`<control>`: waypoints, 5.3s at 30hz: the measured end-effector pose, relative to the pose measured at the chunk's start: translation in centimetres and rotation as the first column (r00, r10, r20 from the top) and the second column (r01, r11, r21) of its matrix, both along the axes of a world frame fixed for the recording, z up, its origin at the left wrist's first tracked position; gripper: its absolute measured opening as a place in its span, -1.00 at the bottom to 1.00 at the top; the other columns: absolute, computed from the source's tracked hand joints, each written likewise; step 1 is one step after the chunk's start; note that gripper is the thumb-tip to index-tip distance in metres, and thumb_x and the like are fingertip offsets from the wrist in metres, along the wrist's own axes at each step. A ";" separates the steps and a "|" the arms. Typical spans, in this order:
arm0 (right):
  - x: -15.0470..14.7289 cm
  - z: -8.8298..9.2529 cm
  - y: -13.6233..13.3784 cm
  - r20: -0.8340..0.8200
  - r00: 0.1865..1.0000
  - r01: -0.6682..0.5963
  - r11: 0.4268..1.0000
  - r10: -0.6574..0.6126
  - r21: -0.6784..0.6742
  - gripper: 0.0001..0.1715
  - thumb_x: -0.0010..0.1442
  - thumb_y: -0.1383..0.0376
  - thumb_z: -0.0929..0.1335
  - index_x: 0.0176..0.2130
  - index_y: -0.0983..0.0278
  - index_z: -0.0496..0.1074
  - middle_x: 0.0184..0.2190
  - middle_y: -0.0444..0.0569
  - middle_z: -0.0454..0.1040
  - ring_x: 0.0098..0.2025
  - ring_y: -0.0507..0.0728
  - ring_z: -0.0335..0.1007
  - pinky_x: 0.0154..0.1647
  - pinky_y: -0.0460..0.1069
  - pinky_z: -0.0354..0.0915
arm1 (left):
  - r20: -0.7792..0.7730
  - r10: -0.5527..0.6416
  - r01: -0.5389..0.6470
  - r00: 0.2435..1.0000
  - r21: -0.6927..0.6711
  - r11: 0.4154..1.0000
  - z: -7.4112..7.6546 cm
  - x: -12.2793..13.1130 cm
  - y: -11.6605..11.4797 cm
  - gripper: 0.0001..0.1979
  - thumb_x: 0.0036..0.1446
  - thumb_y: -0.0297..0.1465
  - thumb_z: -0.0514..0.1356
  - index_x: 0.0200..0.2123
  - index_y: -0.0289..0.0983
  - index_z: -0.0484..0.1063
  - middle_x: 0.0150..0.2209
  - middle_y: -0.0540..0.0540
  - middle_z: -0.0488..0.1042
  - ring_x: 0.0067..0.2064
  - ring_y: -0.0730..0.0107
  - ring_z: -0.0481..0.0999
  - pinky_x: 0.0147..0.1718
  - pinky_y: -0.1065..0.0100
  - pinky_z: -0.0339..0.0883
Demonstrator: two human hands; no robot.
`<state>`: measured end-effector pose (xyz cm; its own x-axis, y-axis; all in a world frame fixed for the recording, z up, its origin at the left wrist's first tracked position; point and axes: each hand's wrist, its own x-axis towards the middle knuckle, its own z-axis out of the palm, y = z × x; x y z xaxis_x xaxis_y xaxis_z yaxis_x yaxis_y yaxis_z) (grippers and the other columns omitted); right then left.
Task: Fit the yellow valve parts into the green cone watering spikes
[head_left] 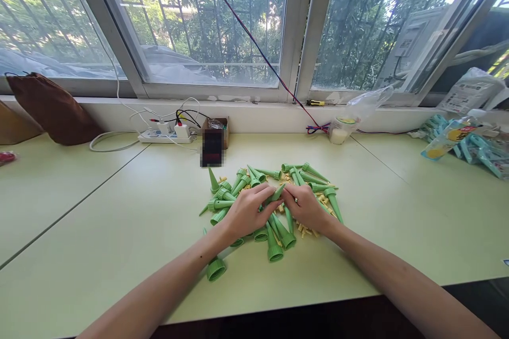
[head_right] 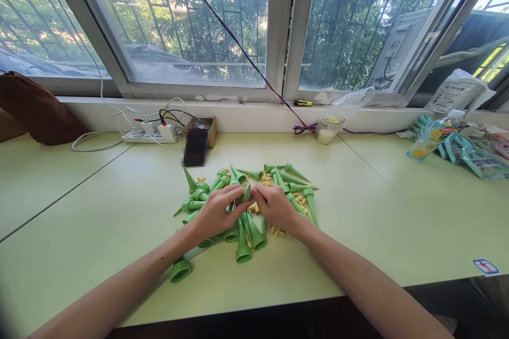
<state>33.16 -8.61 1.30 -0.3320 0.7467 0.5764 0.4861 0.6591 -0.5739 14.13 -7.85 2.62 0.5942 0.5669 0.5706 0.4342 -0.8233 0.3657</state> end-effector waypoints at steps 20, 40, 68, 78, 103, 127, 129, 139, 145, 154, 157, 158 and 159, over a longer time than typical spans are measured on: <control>-0.4 1.0 -0.9 -0.157 0.987 0.025 1.000 -0.028 -0.016 -0.85 0.35 0.27 0.26 -0.10 0.26 0.35 -0.46 -0.12 0.40 -0.51 0.03 0.27 -0.44 -0.07 0.23 | 0.260 0.141 -0.075 0.955 -0.248 0.966 0.6 0.6 0.0 -0.63 0.25 -0.27 0.18 -0.55 -0.26 0.17 -0.58 0.08 0.19 -0.52 0.53 0.20 -0.55 0.45 0.12; -0.3 0.5 -0.6 -0.134 0.990 -0.055 0.998 0.055 -0.002 -0.86 0.36 0.25 0.28 -0.11 0.24 0.36 -0.52 -0.19 0.30 -0.52 0.02 0.19 -0.46 -0.09 0.16 | 0.165 0.148 -0.141 0.975 -0.056 0.988 0.6 0.2 0.0 -0.67 0.23 -0.34 0.18 -0.52 -0.24 0.12 -0.56 0.09 0.18 -0.52 0.50 0.17 -0.50 0.43 0.09; -0.3 0.4 -0.5 -0.092 0.994 -0.062 0.997 0.067 0.052 -0.86 0.36 0.30 0.26 -0.19 0.27 0.40 -0.50 -0.14 0.40 -0.52 0.01 0.22 -0.44 -0.09 0.21 | 0.143 0.115 -0.123 0.983 0.049 0.991 0.5 0.1 0.0 -0.70 0.26 -0.40 0.16 -0.49 -0.24 0.13 -0.53 0.09 0.14 -0.50 0.50 0.15 -0.49 0.44 0.06; -0.2 0.2 -0.5 -0.079 0.994 -0.080 0.997 0.079 0.000 -0.87 0.37 0.30 0.26 -0.23 0.26 0.38 -0.51 -0.17 0.34 -0.51 0.00 0.17 -0.45 -0.10 0.17 | 0.150 0.095 -0.105 0.984 0.062 0.993 0.4 0.2 -0.1 -0.70 0.27 -0.40 0.14 -0.49 -0.24 0.13 -0.53 0.09 0.14 -0.50 0.50 0.15 -0.49 0.43 0.07; -0.2 0.6 -0.6 -0.048 0.994 -0.098 0.994 0.096 -0.043 -0.80 0.37 0.31 0.25 -0.32 0.25 0.34 -0.54 -0.19 0.28 -0.52 0.01 0.12 -0.44 -0.08 0.13 | 0.100 0.100 -0.104 0.990 0.034 0.994 0.5 0.2 -0.1 -0.74 0.28 -0.40 0.11 -0.47 -0.24 0.18 -0.52 0.05 0.25 -0.46 0.45 0.25 -0.48 0.42 0.10; 0.0 0.6 -0.5 0.009 0.994 -0.107 0.992 0.108 -0.071 -0.78 0.35 0.34 0.23 -0.38 0.24 0.27 -0.57 -0.21 0.22 -0.54 0.01 0.10 -0.48 -0.08 0.08 | 0.062 0.097 -0.094 0.993 -0.048 0.994 0.3 0.3 -0.1 -0.75 0.29 -0.39 0.08 -0.46 -0.23 0.16 -0.52 0.06 0.26 -0.48 0.46 0.25 -0.47 0.41 0.10; 0.0 0.6 -0.5 0.008 0.994 -0.109 0.991 0.110 -0.074 -0.78 0.35 0.33 0.23 -0.38 0.24 0.27 -0.57 -0.21 0.23 -0.54 0.02 0.11 -0.48 -0.08 0.08 | 0.066 0.095 -0.092 0.993 -0.046 0.995 0.2 0.3 -0.1 -0.75 0.29 -0.39 0.08 -0.46 -0.23 0.17 -0.52 0.05 0.26 -0.48 0.45 0.25 -0.48 0.41 0.10; 0.0 0.6 -0.5 0.001 0.994 -0.106 0.991 0.106 -0.079 -0.79 0.35 0.34 0.23 -0.37 0.24 0.26 -0.56 -0.20 0.23 -0.53 0.01 0.10 -0.48 -0.08 0.09 | 0.075 0.088 -0.085 0.993 -0.041 0.996 0.2 0.3 0.0 -0.74 0.28 -0.41 0.09 -0.47 -0.23 0.16 -0.52 0.06 0.26 -0.48 0.46 0.24 -0.48 0.41 0.09; -0.1 0.7 -0.5 0.002 0.995 -0.102 0.993 0.102 -0.065 -0.77 0.34 0.34 0.23 -0.39 0.23 0.25 -0.57 -0.20 0.24 -0.54 0.02 0.11 -0.50 -0.08 0.08 | 0.072 0.088 -0.086 0.993 -0.030 0.996 0.2 0.3 -0.1 -0.75 0.28 -0.41 0.09 -0.47 -0.23 0.19 -0.53 0.06 0.25 -0.49 0.46 0.22 -0.49 0.40 0.09; 0.0 0.7 -0.5 0.007 0.995 -0.098 0.993 0.098 -0.067 -0.78 0.34 0.34 0.23 -0.39 0.23 0.26 -0.57 -0.20 0.24 -0.54 0.02 0.11 -0.48 -0.07 0.10 | 0.069 0.089 -0.086 0.994 -0.039 0.996 0.2 0.3 0.0 -0.74 0.29 -0.39 0.08 -0.47 -0.23 0.15 -0.53 0.06 0.23 -0.48 0.46 0.21 -0.48 0.41 0.09; 0.0 0.8 -0.5 0.011 0.995 -0.099 0.993 0.100 -0.066 -0.78 0.34 0.35 0.23 -0.39 0.23 0.26 -0.57 -0.20 0.23 -0.55 0.02 0.11 -0.48 -0.08 0.09 | 0.069 0.087 -0.084 0.994 -0.048 0.995 0.3 0.3 0.0 -0.73 0.29 -0.39 0.08 -0.47 -0.23 0.13 -0.53 0.06 0.22 -0.49 0.46 0.21 -0.48 0.41 0.08; -0.1 0.8 -0.6 0.012 0.995 -0.099 0.993 0.100 -0.066 -0.78 0.33 0.35 0.23 -0.39 0.23 0.26 -0.57 -0.20 0.24 -0.55 0.02 0.11 -0.48 -0.08 0.09 | 0.070 0.087 -0.083 0.994 -0.051 0.995 0.3 0.3 -0.1 -0.74 0.29 -0.39 0.08 -0.47 -0.23 0.13 -0.53 0.07 0.22 -0.49 0.46 0.20 -0.48 0.41 0.08; -0.1 0.8 -0.6 0.012 0.995 -0.100 0.993 0.101 -0.066 -0.78 0.33 0.35 0.24 -0.39 0.23 0.26 -0.57 -0.21 0.24 -0.55 0.02 0.11 -0.48 -0.08 0.09 | 0.070 0.085 -0.082 0.994 -0.053 0.995 0.4 0.2 -0.1 -0.74 0.29 -0.39 0.08 -0.47 -0.23 0.13 -0.53 0.07 0.22 -0.48 0.46 0.20 -0.47 0.41 0.08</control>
